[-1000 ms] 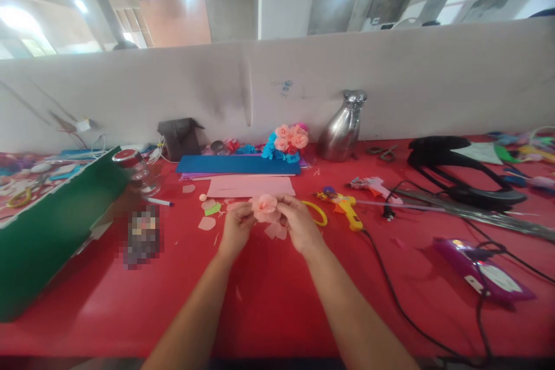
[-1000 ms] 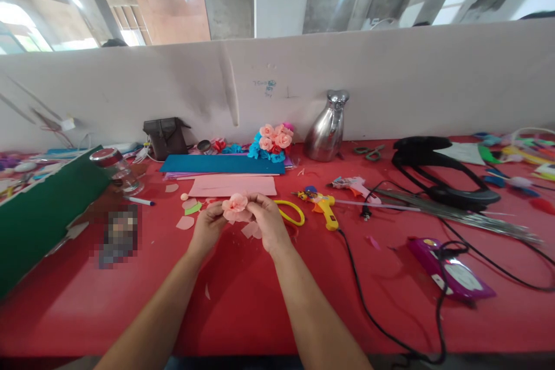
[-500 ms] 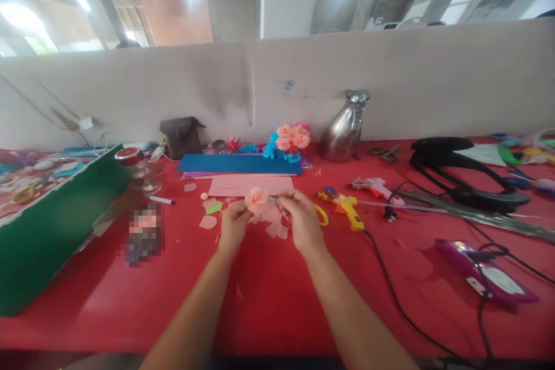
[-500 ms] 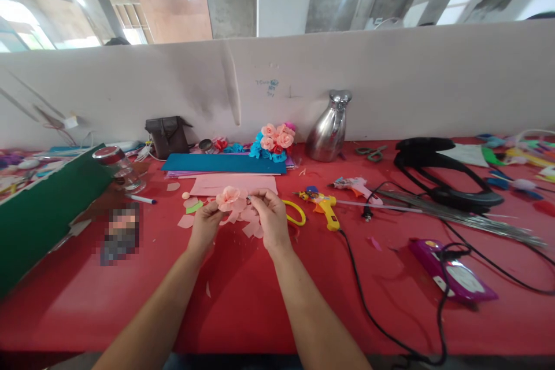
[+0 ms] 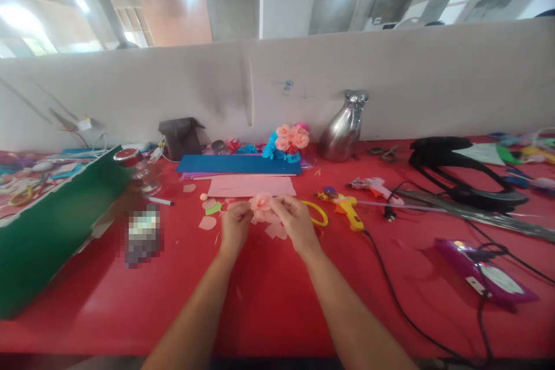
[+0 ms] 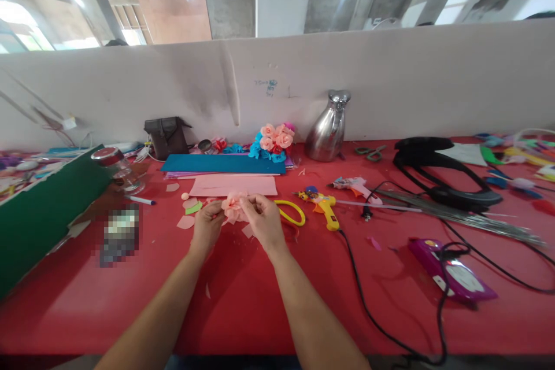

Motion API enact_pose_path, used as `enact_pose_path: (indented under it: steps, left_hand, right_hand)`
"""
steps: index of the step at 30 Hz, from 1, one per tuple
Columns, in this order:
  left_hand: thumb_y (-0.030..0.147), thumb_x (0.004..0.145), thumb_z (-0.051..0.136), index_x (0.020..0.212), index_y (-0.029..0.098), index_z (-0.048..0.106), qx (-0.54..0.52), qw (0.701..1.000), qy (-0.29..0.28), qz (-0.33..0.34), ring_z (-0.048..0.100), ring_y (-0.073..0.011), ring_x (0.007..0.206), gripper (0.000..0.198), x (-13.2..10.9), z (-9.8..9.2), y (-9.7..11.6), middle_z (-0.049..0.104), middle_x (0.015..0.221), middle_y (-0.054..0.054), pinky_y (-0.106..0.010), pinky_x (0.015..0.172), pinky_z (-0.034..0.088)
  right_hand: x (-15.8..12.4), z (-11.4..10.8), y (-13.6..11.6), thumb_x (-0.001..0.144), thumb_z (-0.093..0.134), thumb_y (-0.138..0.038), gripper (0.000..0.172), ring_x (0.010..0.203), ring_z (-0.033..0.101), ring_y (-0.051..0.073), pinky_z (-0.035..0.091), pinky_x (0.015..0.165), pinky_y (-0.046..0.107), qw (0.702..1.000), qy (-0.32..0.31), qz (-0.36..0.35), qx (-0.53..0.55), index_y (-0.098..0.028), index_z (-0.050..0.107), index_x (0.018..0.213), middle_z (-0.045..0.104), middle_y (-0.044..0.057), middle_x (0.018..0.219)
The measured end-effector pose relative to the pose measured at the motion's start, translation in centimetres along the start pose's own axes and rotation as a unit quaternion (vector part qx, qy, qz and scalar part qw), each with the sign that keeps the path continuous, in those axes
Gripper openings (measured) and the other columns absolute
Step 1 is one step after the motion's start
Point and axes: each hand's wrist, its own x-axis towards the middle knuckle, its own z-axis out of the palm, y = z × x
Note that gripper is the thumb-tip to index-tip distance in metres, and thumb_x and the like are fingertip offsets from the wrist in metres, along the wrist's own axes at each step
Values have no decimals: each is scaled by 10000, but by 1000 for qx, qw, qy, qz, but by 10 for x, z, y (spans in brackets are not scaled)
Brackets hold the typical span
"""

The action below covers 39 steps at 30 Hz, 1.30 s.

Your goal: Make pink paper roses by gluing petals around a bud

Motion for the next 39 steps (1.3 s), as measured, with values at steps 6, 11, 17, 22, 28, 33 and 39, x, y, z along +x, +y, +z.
enact_pose_path:
  steps: [6,11,17,22,28,33,39]
  left_hand:
    - [119,654,558,558,183,650,-26,999,5,-20,550,-186,727,148,-1,2,5,618,675,-24,-276,689,412]
    - [227,659,663,598,159,664,-143,980,17,-136,506,-124,614,91,-2,2,6,598,612,5,-236,611,389]
    - [278,627,742,653,158,702,-230,956,-16,-184,551,-114,619,128,-2,3,4,648,656,1,-241,639,413]
    - [250,642,736,675,156,722,-230,958,-28,-169,546,-114,605,100,-2,3,7,640,607,8,-239,638,411]
    - [224,659,715,672,151,726,-225,961,-62,-152,544,-125,621,75,-3,3,7,648,624,2,-242,644,401]
    - [234,665,708,649,154,721,-220,962,-62,-148,549,-130,637,82,-4,4,10,653,645,2,-246,657,407]
    - [252,659,717,638,152,715,-211,965,-44,-151,506,-114,593,102,-3,4,13,611,574,15,-235,623,389]
  right_hand:
    - [-1,1,3,741,614,-391,209,551,466,139,318,524,263,1000,-4,-9,-23,-199,641,661,577,-1,602]
    - [-3,2,0,765,586,-376,217,514,393,120,279,496,256,999,18,-26,-29,-208,577,628,480,-27,547]
    - [1,2,3,772,590,-398,199,582,463,139,345,552,257,999,36,-11,-6,-218,581,686,524,-23,607]
    - [1,6,4,748,598,-493,278,588,530,144,382,556,253,994,-10,65,82,-215,595,761,575,-17,611]
    - [1,5,2,723,623,-457,261,540,507,112,368,516,230,987,1,80,142,-215,597,818,565,-37,658]
    - [0,1,6,739,571,-285,97,720,555,160,429,626,274,999,31,-33,29,-222,590,810,593,5,816]
    - [-8,3,2,720,589,-171,173,1071,495,252,408,925,412,937,35,-279,-208,-237,612,878,514,71,1064]
